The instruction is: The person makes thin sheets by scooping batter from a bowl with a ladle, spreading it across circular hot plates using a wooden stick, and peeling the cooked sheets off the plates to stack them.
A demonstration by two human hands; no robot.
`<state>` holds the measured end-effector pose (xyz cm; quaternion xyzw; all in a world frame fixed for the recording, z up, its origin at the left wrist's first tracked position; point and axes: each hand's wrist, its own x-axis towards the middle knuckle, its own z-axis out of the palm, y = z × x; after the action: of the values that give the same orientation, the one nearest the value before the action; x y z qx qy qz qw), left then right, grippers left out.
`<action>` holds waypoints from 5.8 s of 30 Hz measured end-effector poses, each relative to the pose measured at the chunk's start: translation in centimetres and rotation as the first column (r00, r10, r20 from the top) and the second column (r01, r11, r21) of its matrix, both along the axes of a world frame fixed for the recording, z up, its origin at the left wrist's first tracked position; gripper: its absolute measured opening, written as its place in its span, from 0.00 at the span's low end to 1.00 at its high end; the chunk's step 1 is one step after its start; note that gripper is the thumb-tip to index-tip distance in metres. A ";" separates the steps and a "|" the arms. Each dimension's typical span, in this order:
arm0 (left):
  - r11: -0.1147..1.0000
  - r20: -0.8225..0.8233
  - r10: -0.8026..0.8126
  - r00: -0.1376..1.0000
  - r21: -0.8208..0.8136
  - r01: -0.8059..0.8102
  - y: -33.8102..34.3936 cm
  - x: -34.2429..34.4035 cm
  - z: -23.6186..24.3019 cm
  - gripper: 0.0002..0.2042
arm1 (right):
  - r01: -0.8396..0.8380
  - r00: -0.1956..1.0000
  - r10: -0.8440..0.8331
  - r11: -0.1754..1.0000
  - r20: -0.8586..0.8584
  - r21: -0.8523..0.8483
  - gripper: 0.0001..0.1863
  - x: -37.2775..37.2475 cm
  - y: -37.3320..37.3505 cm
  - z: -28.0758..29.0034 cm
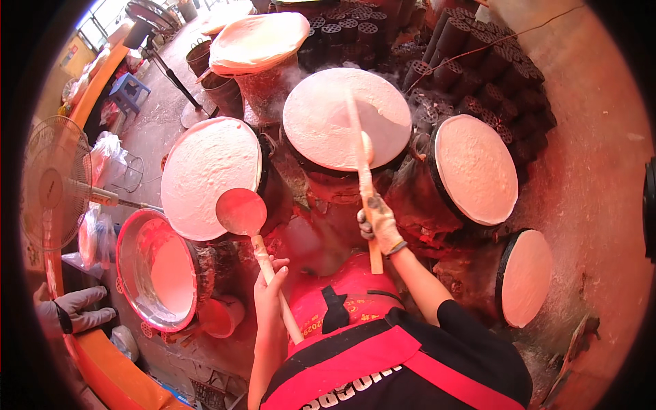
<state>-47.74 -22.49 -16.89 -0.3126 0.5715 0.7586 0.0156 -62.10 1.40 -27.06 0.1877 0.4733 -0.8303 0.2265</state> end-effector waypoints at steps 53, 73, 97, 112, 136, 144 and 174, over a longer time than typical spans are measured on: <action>0.913 0.073 -0.132 0.989 0.397 0.093 1.6 -5.0 0.7 0.05 | 0.471 0.882 -0.470 0.871 -0.041 0.141 0.20 -4.2 -0.3 0.0; 0.878 0.105 -0.245 0.964 0.446 0.175 1.0 -5.4 0.5 0.06 | 0.326 0.855 -0.073 0.846 -0.513 0.423 0.16 -7.9 1.6 -1.9; 0.957 0.133 -0.249 0.959 -0.122 0.265 8.6 -27.8 -8.1 0.04 | 0.184 0.982 -0.162 0.935 -0.098 0.304 0.22 1.3 -5.2 0.9; 0.403 0.080 -0.257 0.963 0.914 0.032 -0.2 -19.7 1.3 0.04 | -0.015 0.810 0.400 0.746 -0.429 0.666 0.22 1.8 0.5 1.7; 0.485 0.173 0.541 0.823 0.736 -0.473 3.1 4.1 1.3 0.08 | 0.278 0.363 0.932 -0.108 0.000 0.954 0.17 -10.8 -4.3 6.5; 0.325 0.221 0.621 0.752 0.800 -0.504 0.9 6.6 3.5 0.09 | 0.335 0.426 0.752 0.385 -0.503 0.860 0.24 -11.5 -8.1 6.4; 0.111 0.301 0.754 0.584 0.818 -0.565 -24.7 7.9 -2.7 0.06 | -0.196 0.154 0.947 0.309 -0.282 0.931 0.08 -26.9 -39.4 27.6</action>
<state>-39.86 -47.21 -19.58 -0.4058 -0.0913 0.8807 -0.2268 -88.95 -38.04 0.58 -0.3954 0.8242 -0.3461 0.2112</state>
